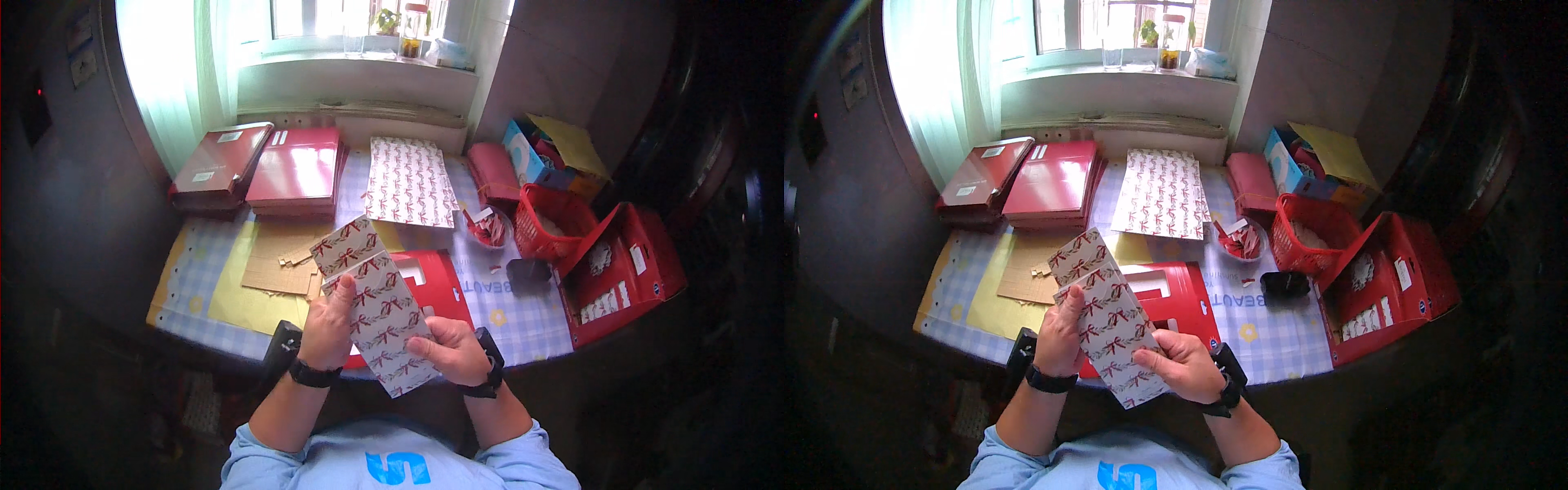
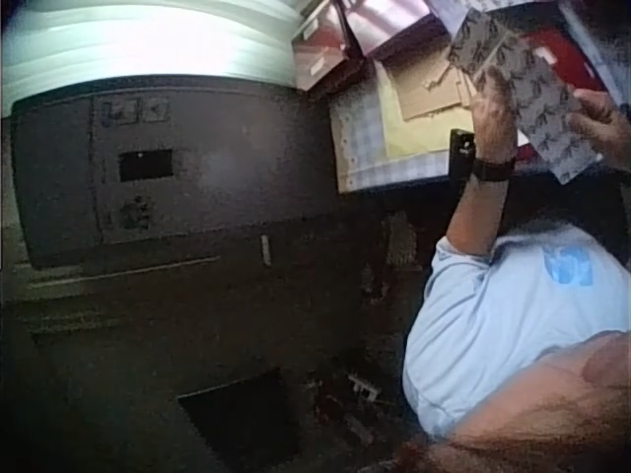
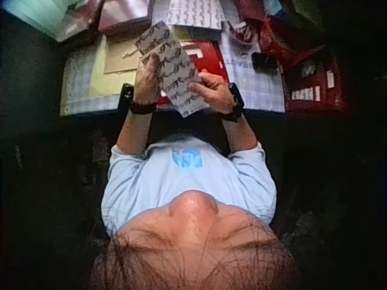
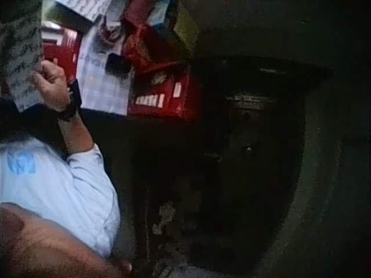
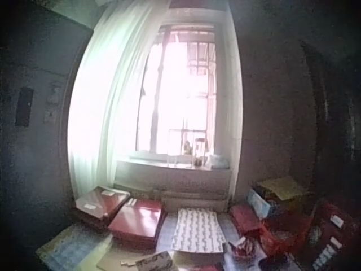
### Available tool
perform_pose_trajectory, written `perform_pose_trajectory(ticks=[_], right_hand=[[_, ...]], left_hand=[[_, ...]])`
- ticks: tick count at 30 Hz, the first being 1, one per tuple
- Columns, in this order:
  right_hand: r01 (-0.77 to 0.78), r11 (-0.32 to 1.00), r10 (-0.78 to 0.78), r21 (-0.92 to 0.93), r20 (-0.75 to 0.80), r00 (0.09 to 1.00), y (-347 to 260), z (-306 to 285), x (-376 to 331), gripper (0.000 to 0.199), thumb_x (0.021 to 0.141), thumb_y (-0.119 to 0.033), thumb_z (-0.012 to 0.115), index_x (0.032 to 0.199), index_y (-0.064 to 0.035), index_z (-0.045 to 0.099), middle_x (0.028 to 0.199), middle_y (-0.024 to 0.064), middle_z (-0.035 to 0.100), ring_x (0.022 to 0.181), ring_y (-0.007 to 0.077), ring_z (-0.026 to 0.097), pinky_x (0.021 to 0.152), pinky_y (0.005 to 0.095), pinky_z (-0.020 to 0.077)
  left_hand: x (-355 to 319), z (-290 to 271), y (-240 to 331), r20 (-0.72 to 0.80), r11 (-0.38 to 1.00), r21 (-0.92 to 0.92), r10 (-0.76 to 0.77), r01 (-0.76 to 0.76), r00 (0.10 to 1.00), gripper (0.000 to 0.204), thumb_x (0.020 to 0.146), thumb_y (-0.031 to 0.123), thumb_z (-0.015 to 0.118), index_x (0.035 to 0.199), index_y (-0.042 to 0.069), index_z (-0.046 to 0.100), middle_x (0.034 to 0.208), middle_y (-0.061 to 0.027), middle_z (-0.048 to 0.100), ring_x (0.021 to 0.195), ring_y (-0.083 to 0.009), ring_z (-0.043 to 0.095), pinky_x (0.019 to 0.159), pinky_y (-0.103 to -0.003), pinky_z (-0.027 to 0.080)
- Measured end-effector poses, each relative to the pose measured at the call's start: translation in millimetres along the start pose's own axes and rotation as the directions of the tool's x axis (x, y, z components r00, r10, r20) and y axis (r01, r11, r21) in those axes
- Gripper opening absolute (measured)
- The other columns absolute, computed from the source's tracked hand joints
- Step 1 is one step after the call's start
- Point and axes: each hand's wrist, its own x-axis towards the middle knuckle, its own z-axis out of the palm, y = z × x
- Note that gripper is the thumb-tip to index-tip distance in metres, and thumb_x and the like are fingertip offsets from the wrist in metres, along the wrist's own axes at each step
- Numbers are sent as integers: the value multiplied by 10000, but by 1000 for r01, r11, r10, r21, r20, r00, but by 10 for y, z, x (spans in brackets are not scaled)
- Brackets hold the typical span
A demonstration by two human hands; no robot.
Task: The person is seen sorting and organizing several red greeting cards and their inserts into respective piles and packaging.
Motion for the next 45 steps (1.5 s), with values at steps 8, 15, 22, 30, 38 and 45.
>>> perform_pose_trajectory(ticks=[8,15,22,30,38,45], right_hand=[[79,996,-68,37,-248,966,-19,-16,20,256,943,-148,552,1115,41,530,1022,97,644,914,121,614,815,274,498],[85,991,-106,-104,-217,970,-23,-92,-59,236,946,-122,533,1116,42,530,1022,98,638,921,115,601,812,265,489],[77,794,-410,-603,-438,800,-176,-128,-175,216,917,-105,549,1087,29,571,946,119,668,837,151,638,718,278,500],[172,86,-687,-981,66,724,37,324,43,462,704,-50,671,1149,45,589,1075,220,626,794,306,620,736,383,496],[268,228,-611,-936,77,788,71,304,48,397,750,-87,641,1136,1,614,1093,193,569,920,323,539,834,386,448],[171,908,-312,-383,-342,887,89,116,76,336,894,-175,617,1159,17,540,1056,128,631,869,149,607,759,270,489]], left_hand=[[-145,-127,-242,135,928,365,21,-69,991,354,968,273,513,943,-57,637,825,-58,651,719,-92,575,639,-233,455],[-187,-42,-170,86,714,686,111,-140,990,215,910,168,589,852,-24,666,672,-61,633,589,-97,550,537,-255,440],[-189,-115,-171,185,784,574,157,-236,970,219,869,54,625,1065,-43,628,945,-111,671,846,-118,617,735,-250,502],[-281,79,-313,511,480,582,411,-656,755,922,832,-47,470,1436,94,-212,1329,-353,320,1138,-409,507,948,-447,420],[-294,73,-391,52,914,176,362,-365,931,600,938,173,521,1410,30,178,1258,-161,485,1090,-223,534,948,-355,423],[-268,67,-375,58,982,31,186,-188,981,285,981,173,454,1192,-18,475,1131,-97,583,1020,-133,543,874,-288,445]])
